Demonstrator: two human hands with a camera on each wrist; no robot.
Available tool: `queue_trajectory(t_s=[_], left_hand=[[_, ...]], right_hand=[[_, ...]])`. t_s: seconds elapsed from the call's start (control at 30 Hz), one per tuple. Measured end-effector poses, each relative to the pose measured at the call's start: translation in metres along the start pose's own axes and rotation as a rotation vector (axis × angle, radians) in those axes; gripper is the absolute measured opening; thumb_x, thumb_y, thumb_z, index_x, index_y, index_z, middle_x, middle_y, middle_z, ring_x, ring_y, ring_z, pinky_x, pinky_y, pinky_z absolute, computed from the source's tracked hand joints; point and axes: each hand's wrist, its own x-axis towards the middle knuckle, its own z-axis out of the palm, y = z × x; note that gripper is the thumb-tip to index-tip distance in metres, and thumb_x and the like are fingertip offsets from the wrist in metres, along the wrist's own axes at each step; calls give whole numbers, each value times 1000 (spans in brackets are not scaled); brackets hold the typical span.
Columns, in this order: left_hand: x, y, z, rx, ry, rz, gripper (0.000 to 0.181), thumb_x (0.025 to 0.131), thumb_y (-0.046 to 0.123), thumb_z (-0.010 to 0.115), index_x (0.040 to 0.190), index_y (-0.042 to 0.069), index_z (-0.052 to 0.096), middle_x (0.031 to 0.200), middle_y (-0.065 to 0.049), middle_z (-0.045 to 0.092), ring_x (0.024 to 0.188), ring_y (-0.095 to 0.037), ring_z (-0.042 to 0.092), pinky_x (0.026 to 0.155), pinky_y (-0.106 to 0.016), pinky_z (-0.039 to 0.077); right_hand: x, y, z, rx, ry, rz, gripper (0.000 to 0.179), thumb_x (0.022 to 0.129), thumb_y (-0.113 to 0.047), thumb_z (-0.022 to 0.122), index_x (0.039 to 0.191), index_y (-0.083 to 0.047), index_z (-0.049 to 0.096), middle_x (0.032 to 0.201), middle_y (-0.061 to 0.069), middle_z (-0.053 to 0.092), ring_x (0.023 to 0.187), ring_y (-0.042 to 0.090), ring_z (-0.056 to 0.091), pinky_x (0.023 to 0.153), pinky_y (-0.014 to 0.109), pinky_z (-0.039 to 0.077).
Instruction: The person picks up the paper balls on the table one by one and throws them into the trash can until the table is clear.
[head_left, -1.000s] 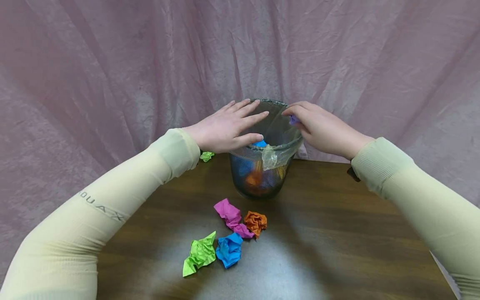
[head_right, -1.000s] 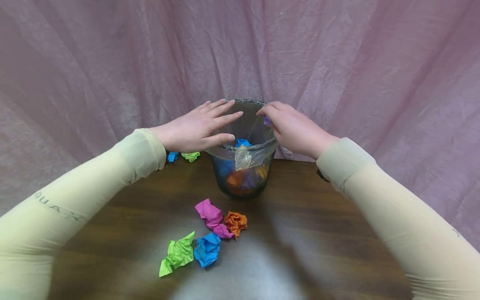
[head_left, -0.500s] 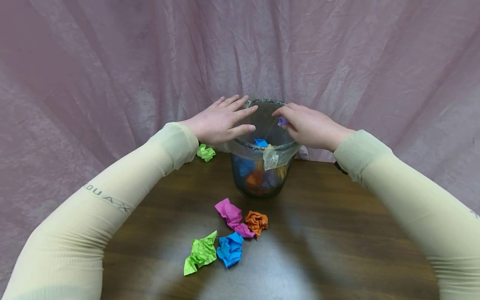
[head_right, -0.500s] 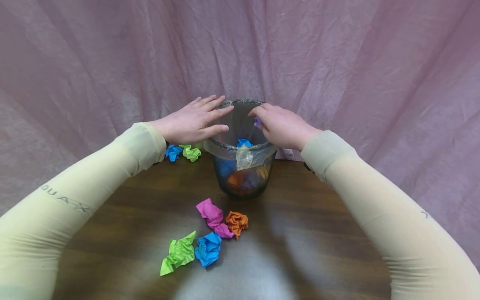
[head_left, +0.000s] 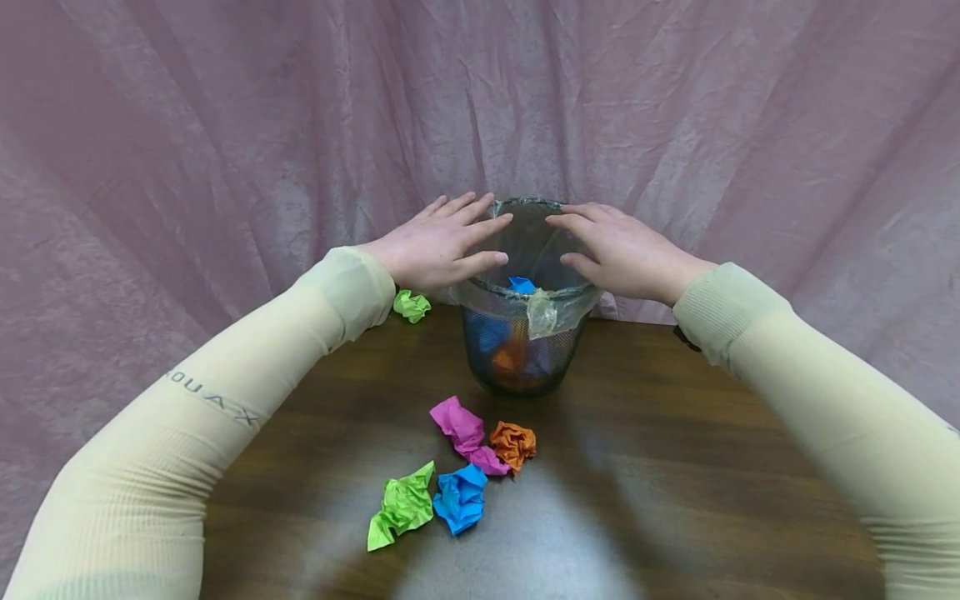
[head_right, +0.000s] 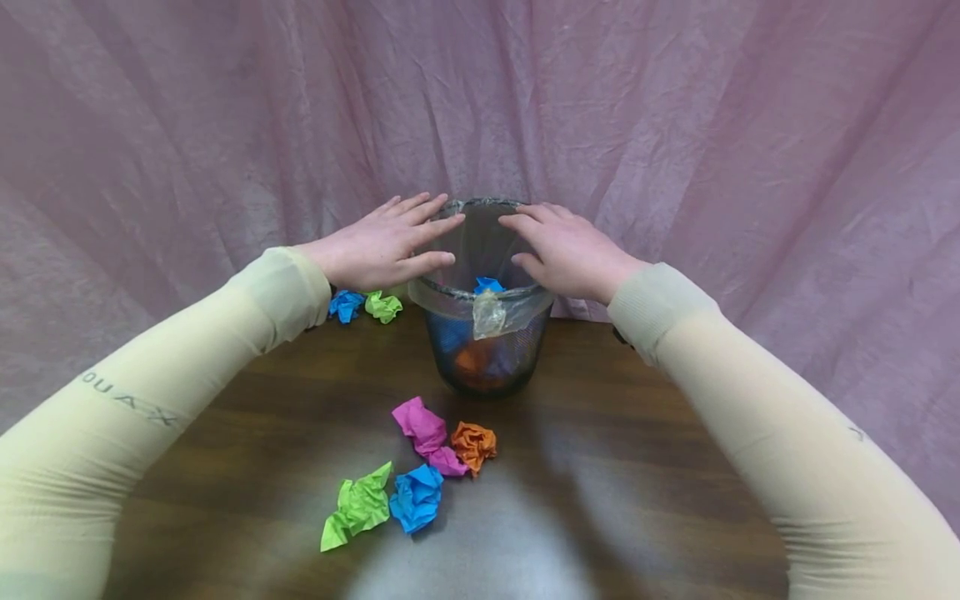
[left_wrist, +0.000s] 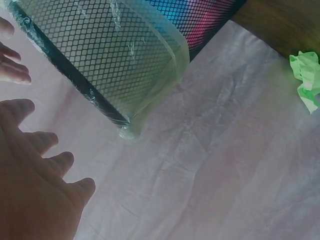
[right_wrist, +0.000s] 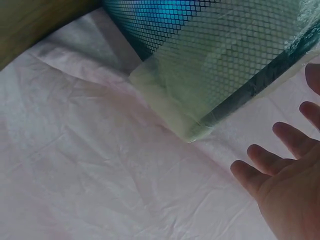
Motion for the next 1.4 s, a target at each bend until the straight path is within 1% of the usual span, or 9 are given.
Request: queue_trajectory(t_s=[0.17,0.27,0.5,0.77,0.93,1.1,1.23,1.33,1.4], left_hand=[[-2,1,1,-16,3,4,74,104,67,31,166,28,18,171,-7,5,157,-30,1,124,-53,0],[-3,4,2,-26,14,21,74,104,67,31,165,28,19,171,-8,6,157,-30,2,124,-54,1],[-9,14,2,-30,27,73,74,103,68,32,165,29,19,171,-7,6,157,-28,0,124,-54,2],[-18,30,7,-30,51,159,73,104,67,32,165,30,17,172,-4,3,157,-27,-3,124,-51,1],[-34,41,17,-35,109,238,72,104,65,34,165,29,22,172,-2,5,157,-28,2,124,-53,4],[-55,57,26,-16,150,323,72,104,66,31,165,28,22,172,-1,4,157,-22,-2,125,-50,4],[-71,70,34,-5,183,409,71,105,63,33,165,25,24,172,-2,5,157,-21,-4,125,-50,4],[-81,79,44,-9,196,465,70,106,61,36,164,23,26,172,-6,9,157,-25,0,125,-51,5],[-87,83,53,-14,189,485,70,106,60,37,164,23,26,171,-8,11,157,-27,3,125,-51,6]], right_hand=[[-8,1,-2,6,9,9,60,105,-31,60,159,-13,39,162,17,35,149,40,29,119,59,23],[-17,2,-5,13,16,14,62,105,-34,59,160,-14,37,163,16,33,150,40,26,120,61,20],[-45,6,-6,3,45,-13,64,105,-39,59,160,-15,36,164,16,30,151,41,24,119,63,20],[-81,16,9,-9,73,-7,68,103,-36,63,162,-18,33,166,15,27,151,43,23,117,64,22],[-101,19,24,-11,117,-20,69,101,-34,67,160,-17,36,165,14,30,150,43,25,117,63,24],[-118,19,38,-14,163,-63,69,99,-31,71,159,-15,40,163,13,34,149,40,29,117,60,27],[-130,19,48,-10,163,-60,71,97,-29,73,158,-16,40,162,13,36,149,39,29,115,61,29],[-137,18,58,-7,159,-61,71,97,-29,74,158,-16,41,161,11,37,149,38,30,115,61,30],[-141,16,66,-3,158,-68,72,96,-29,74,158,-18,40,161,10,38,149,38,31,114,60,31]])
